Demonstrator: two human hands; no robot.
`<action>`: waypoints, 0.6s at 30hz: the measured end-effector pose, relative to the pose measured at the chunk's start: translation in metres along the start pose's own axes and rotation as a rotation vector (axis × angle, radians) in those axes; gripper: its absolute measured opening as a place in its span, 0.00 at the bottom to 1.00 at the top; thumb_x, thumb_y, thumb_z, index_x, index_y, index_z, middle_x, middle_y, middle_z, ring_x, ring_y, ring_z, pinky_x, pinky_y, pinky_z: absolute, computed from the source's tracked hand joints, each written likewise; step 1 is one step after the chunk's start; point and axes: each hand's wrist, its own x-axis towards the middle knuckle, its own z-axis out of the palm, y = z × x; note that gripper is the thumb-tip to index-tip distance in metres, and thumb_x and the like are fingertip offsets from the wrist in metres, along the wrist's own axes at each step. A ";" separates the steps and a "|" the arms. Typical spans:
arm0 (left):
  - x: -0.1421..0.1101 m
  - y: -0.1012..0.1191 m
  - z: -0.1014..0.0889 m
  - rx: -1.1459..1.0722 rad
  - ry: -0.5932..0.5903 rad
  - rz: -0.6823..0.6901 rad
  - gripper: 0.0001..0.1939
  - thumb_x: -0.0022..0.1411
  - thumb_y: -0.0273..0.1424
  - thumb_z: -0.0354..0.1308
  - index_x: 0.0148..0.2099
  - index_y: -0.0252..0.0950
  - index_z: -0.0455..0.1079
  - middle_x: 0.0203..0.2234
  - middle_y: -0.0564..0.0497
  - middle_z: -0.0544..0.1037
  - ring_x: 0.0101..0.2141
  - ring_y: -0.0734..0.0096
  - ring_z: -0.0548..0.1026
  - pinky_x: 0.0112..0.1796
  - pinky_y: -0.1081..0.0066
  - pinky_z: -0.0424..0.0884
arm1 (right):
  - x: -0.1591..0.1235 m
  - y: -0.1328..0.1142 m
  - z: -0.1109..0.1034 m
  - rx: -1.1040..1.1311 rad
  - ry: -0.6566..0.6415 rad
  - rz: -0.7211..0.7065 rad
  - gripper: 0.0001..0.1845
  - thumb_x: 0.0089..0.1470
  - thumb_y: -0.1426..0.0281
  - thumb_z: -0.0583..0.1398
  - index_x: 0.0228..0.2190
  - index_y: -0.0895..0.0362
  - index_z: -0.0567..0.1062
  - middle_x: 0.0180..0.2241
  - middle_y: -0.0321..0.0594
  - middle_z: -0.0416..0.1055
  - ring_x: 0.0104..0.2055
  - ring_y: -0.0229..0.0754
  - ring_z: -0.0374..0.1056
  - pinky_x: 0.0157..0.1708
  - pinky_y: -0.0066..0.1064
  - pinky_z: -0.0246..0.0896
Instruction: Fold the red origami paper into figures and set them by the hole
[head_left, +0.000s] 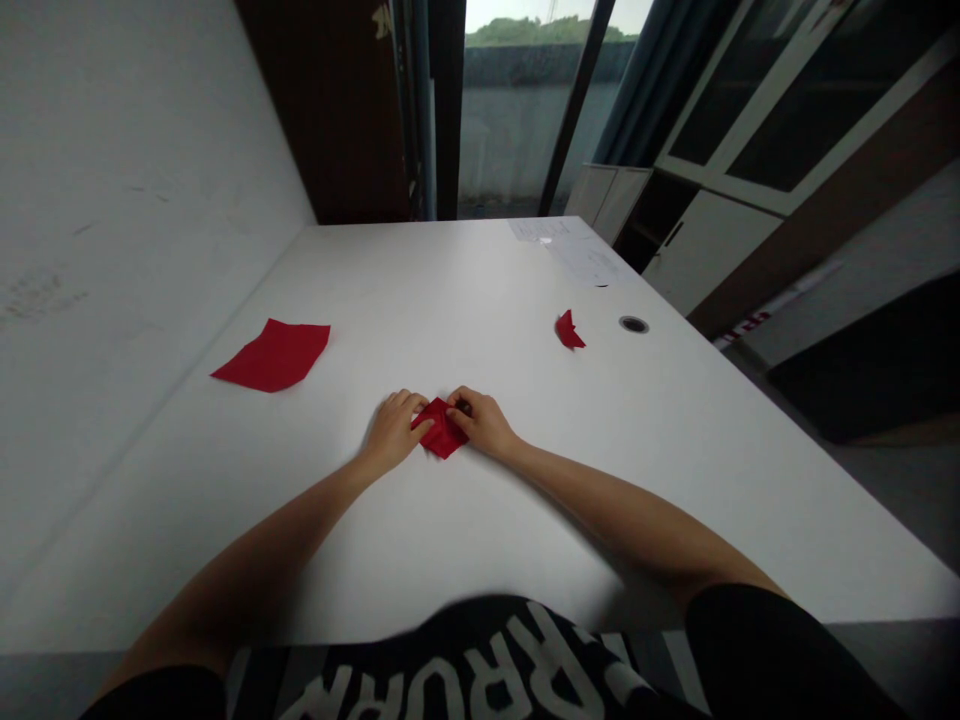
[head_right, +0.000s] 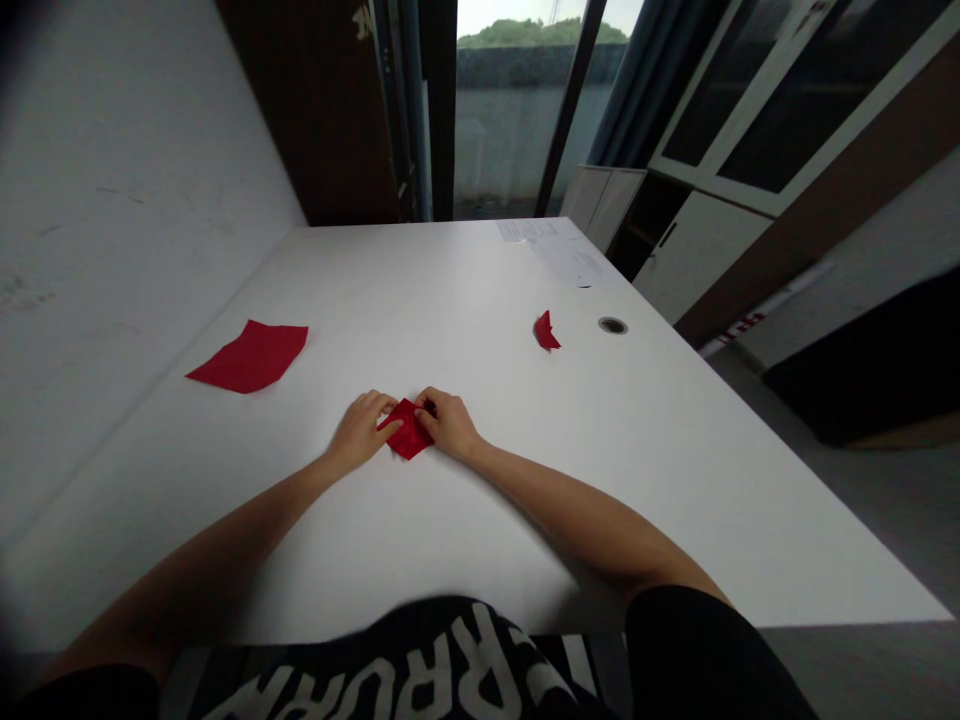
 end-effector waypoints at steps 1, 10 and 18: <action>0.000 0.002 -0.001 -0.027 0.008 0.010 0.07 0.61 0.30 0.61 0.42 0.39 0.70 0.35 0.49 0.71 0.39 0.62 0.69 0.43 0.62 0.65 | 0.000 -0.001 0.000 0.034 -0.004 -0.005 0.02 0.58 0.71 0.57 0.34 0.56 0.70 0.28 0.32 0.69 0.28 0.36 0.62 0.31 0.27 0.54; -0.002 0.018 -0.011 -0.304 0.103 0.028 0.07 0.66 0.34 0.56 0.38 0.38 0.72 0.28 0.53 0.67 0.29 0.71 0.66 0.34 0.70 0.63 | -0.002 -0.008 0.000 0.025 -0.034 -0.173 0.03 0.58 0.70 0.59 0.35 0.57 0.73 0.32 0.36 0.71 0.33 0.37 0.63 0.35 0.27 0.56; 0.001 0.011 -0.011 -0.547 0.238 -0.089 0.10 0.65 0.35 0.56 0.34 0.36 0.71 0.27 0.53 0.70 0.29 0.72 0.66 0.32 0.72 0.62 | -0.001 -0.006 -0.003 0.219 -0.037 -0.024 0.13 0.59 0.61 0.60 0.31 0.58 0.73 0.26 0.34 0.69 0.28 0.36 0.61 0.29 0.27 0.54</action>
